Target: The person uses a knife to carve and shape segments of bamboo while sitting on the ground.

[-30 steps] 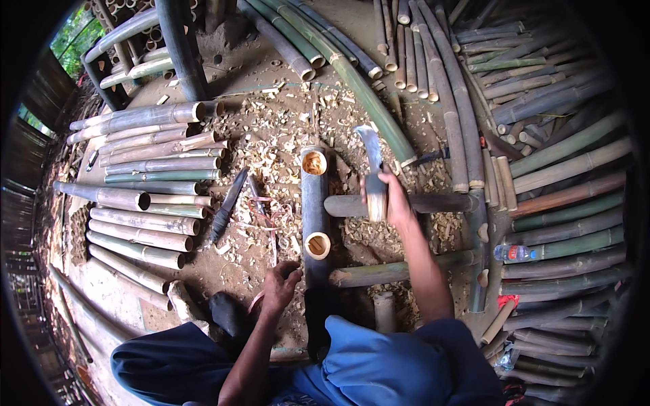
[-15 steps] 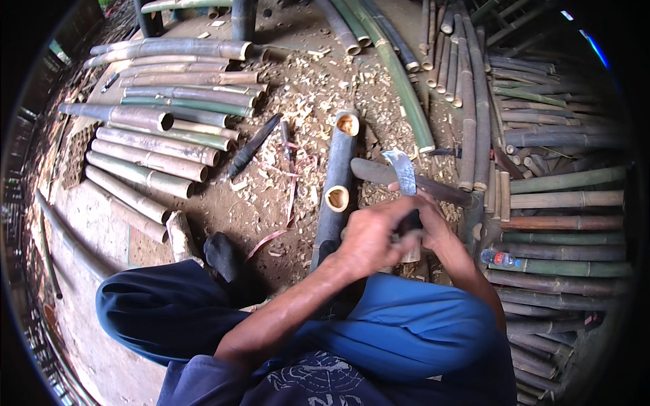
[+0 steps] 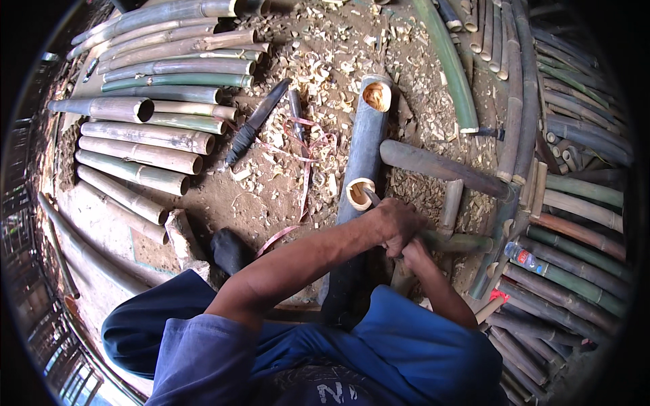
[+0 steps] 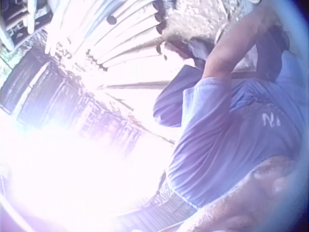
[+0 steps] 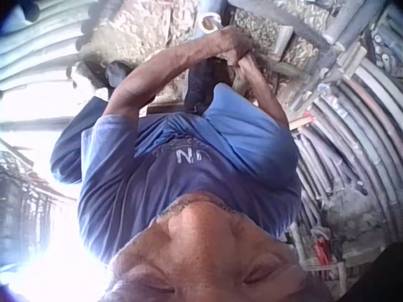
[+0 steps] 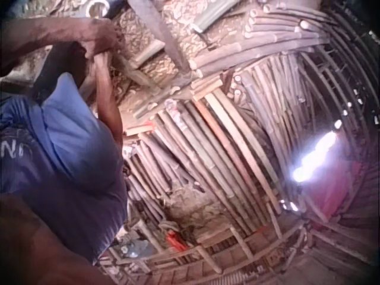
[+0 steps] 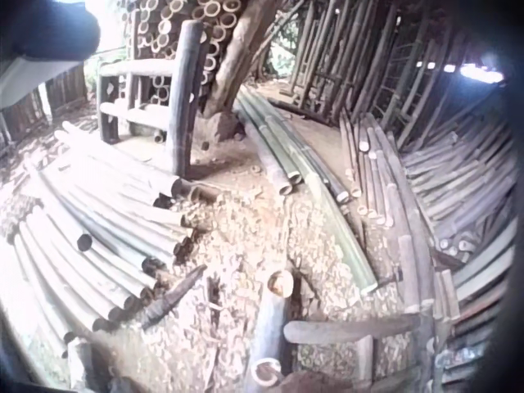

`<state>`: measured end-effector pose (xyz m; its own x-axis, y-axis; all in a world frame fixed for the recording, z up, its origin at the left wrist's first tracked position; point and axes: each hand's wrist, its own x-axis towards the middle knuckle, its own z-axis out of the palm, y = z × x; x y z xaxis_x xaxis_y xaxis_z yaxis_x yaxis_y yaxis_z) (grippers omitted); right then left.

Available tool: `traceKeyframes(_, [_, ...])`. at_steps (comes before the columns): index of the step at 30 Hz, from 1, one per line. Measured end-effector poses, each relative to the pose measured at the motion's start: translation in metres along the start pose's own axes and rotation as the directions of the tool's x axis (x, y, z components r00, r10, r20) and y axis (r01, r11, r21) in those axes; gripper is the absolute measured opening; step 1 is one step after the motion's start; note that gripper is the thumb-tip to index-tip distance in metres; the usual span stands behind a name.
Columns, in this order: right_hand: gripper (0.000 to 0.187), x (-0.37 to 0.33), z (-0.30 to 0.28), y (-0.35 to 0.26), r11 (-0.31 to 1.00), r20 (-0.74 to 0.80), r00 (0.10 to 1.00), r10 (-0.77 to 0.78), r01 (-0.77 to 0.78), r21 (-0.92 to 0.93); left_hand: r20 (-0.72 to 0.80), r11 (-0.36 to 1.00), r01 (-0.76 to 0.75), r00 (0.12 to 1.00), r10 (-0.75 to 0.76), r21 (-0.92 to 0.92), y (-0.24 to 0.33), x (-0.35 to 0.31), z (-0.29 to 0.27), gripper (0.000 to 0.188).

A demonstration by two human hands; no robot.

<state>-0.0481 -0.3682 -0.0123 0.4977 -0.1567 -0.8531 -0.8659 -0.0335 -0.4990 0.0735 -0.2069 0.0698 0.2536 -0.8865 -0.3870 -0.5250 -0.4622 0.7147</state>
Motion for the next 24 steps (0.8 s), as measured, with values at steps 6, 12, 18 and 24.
traceKeyframes(6, [0.045,0.000,-0.025,-0.076,0.846,0.117,0.981,-0.152,0.191,-0.498,-0.261,0.937,-0.138,0.964,0.052,-0.320,-0.020,0.008,-0.006,0.090])
traceKeyframes(12, [0.039,0.017,0.008,-0.189,-0.295,0.589,0.721,-0.364,0.511,-0.807,-0.669,0.868,-0.119,0.690,-0.277,-0.482,-0.031,-0.016,-0.015,0.095])
traceKeyframes(18, [0.016,0.042,0.076,-0.224,-0.657,0.869,0.397,-0.295,0.577,-0.486,-0.828,0.776,-0.289,0.147,-0.542,-0.560,-0.035,-0.020,0.004,0.093])
traceKeyframes(24, [0.034,0.012,0.030,-0.222,-0.497,0.879,0.455,-0.144,0.734,-0.462,-0.812,0.794,-0.197,0.259,-0.523,-0.575,0.004,0.001,0.024,0.116])
